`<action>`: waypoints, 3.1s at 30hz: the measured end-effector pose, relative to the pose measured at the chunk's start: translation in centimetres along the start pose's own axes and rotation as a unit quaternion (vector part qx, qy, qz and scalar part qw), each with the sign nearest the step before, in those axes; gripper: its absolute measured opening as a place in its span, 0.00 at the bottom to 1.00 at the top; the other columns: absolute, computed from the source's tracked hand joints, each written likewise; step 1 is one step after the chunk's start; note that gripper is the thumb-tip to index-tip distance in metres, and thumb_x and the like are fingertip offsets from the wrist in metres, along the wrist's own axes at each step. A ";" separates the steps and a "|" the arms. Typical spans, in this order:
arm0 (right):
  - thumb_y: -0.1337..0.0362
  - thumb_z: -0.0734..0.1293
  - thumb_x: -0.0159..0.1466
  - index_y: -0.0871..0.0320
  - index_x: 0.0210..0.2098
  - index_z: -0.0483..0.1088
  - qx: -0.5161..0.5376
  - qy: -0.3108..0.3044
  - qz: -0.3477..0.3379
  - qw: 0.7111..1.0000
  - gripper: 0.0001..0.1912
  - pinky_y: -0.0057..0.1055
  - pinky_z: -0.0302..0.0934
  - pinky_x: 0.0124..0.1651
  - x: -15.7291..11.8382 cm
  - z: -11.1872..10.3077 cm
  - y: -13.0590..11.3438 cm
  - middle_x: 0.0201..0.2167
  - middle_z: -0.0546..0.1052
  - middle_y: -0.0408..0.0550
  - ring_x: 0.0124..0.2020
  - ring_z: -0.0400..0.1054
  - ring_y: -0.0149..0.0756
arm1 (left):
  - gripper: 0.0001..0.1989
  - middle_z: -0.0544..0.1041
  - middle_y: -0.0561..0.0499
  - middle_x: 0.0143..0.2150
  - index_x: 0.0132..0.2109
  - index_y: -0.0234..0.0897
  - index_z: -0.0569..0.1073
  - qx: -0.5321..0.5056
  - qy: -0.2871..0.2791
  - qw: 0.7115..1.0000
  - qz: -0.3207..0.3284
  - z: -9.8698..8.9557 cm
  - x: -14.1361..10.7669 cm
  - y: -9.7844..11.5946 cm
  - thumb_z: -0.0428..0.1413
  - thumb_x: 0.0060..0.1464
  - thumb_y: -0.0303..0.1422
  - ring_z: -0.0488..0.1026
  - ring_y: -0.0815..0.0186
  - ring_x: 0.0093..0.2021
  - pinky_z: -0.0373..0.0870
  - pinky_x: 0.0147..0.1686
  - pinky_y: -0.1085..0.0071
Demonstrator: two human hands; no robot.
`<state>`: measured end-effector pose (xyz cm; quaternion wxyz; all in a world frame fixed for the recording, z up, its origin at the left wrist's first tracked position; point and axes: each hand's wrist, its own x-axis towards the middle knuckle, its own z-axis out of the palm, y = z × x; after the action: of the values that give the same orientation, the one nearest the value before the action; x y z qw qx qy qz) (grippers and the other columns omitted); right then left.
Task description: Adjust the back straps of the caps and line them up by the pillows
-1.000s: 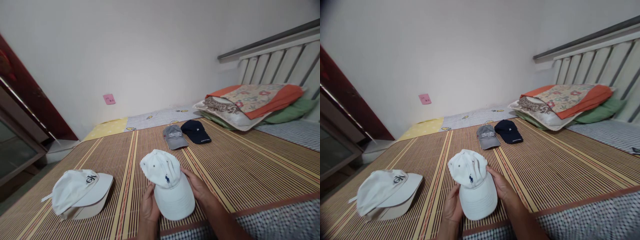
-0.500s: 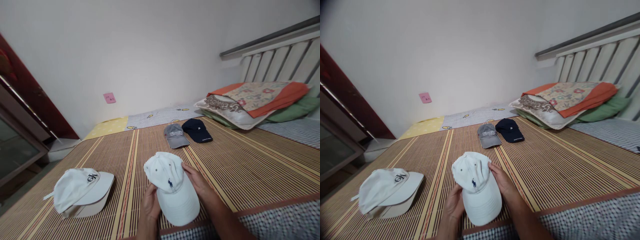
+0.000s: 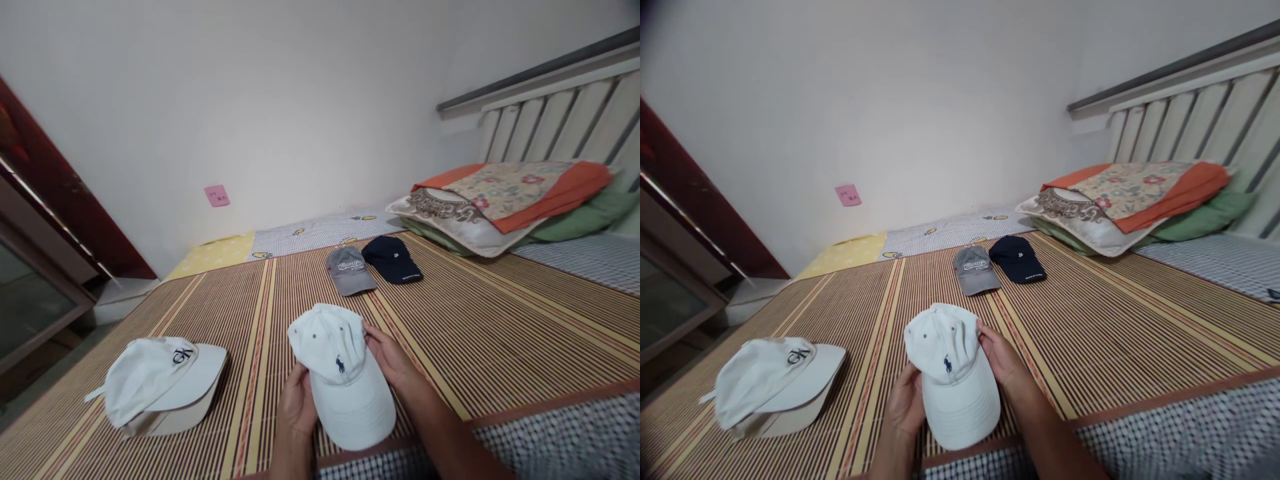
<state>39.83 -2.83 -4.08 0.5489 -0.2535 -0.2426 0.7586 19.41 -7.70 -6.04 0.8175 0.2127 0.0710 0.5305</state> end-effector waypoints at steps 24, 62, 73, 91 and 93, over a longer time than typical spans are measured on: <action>0.55 0.75 0.55 0.56 0.40 0.79 0.021 0.049 -0.032 0.998 0.15 0.48 0.67 0.60 0.9 -1.3 -0.4 0.42 0.86 0.51 0.57 0.74 0.56 | 0.16 0.86 0.45 0.43 0.49 0.37 0.83 0.086 0.136 0.987 0.024 1.8 -1.0 -0.3 0.56 0.61 0.21 0.80 0.53 0.53 0.62 0.67 0.54; 0.49 0.61 0.71 0.55 0.56 0.76 0.193 -0.002 0.047 0.980 0.23 0.51 0.61 0.66 0.7 0.8 0.8 0.51 0.83 0.50 0.59 0.73 0.50 | 0.21 0.77 0.47 0.61 0.58 0.39 0.79 -0.003 -0.008 0.998 0.064 1.3 -0.7 0.4 0.43 0.72 0.34 0.69 0.64 0.66 0.39 0.73 0.63; 0.50 0.60 0.72 0.59 0.54 0.77 0.192 0.001 0.065 0.979 0.24 0.48 0.61 0.66 -0.1 1.9 0.3 0.50 0.84 0.52 0.61 0.72 0.49 | 0.26 0.84 0.46 0.52 0.68 0.42 0.68 -0.014 0.242 0.966 0.086 1.8 -0.5 0.1 0.51 0.65 0.22 0.79 0.60 0.56 0.52 0.72 0.56; 0.52 0.77 0.54 0.55 0.40 0.80 0.056 0.072 0.000 0.996 0.18 0.45 0.66 0.62 2.1 -0.6 2.2 0.42 0.86 0.52 0.57 0.74 0.53 | 0.12 0.86 0.43 0.44 0.52 0.34 0.81 -0.017 0.273 0.962 -0.008 1.1 0.0 0.9 0.58 0.64 0.32 0.78 0.51 0.57 0.64 0.67 0.52; 0.52 0.77 0.54 0.54 0.39 0.80 0.056 0.078 -0.006 0.995 0.18 0.44 0.66 0.62 2.2 -0.6 2.2 0.42 0.86 0.52 0.58 0.74 0.53 | 0.13 0.86 0.42 0.42 0.51 0.33 0.81 -0.010 0.300 0.954 -0.011 1.2 0.1 0.8 0.57 0.65 0.33 0.79 0.51 0.55 0.67 0.65 0.52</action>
<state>38.05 -1.32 -6.20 0.5836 -0.2795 -0.1581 0.7458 19.19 -7.68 -4.65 0.7663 0.0351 0.3097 0.5619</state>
